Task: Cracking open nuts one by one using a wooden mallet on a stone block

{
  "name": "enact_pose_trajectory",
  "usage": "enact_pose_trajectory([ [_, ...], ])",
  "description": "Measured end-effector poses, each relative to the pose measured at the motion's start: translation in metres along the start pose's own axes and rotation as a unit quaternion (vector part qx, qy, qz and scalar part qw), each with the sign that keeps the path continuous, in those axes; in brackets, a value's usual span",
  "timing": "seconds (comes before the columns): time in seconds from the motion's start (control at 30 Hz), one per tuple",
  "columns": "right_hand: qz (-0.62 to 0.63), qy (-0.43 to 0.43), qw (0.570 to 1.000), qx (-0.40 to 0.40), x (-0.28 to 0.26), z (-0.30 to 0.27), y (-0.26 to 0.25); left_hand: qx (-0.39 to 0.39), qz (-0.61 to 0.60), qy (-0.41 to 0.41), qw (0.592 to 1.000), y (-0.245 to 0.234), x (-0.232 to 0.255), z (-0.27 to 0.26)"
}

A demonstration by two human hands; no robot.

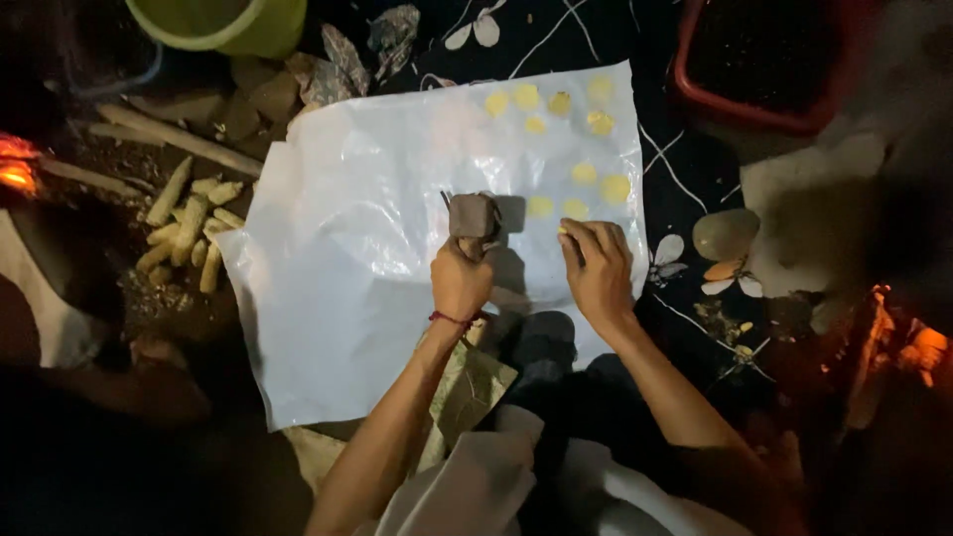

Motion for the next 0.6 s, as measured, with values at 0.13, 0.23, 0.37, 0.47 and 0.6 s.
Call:
enact_pose_trajectory([
  [0.13,-0.003,0.016,1.0,0.017,0.005,-0.002,0.0,0.006,-0.026,0.012,1.0,-0.013,0.015,-0.011],
  [0.23,-0.002,0.013,1.0,0.024,0.006,0.001,-0.006,0.0,-0.029,0.01,1.0,-0.01,0.011,-0.012],
  [0.37,0.003,0.019,1.0,0.024,0.005,0.002,-0.008,0.013,-0.032,-0.017,0.999,0.005,-0.008,0.001],
  [0.47,-0.012,0.018,1.0,0.019,0.006,0.001,-0.005,0.023,-0.027,-0.021,0.999,0.01,-0.013,0.004],
  [0.6,0.001,0.013,1.0,0.003,-0.005,0.003,-0.006,0.032,-0.025,-0.015,0.999,0.007,-0.008,0.002],
])
Point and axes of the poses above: each hand's wrist, its own z-axis towards the middle knuckle, its own y-axis out of the palm, x = y × z, the point moved 3 cm from there along z, towards the middle knuckle, and after that the axes turned 7 degrees about x, right-handed, at the moved point
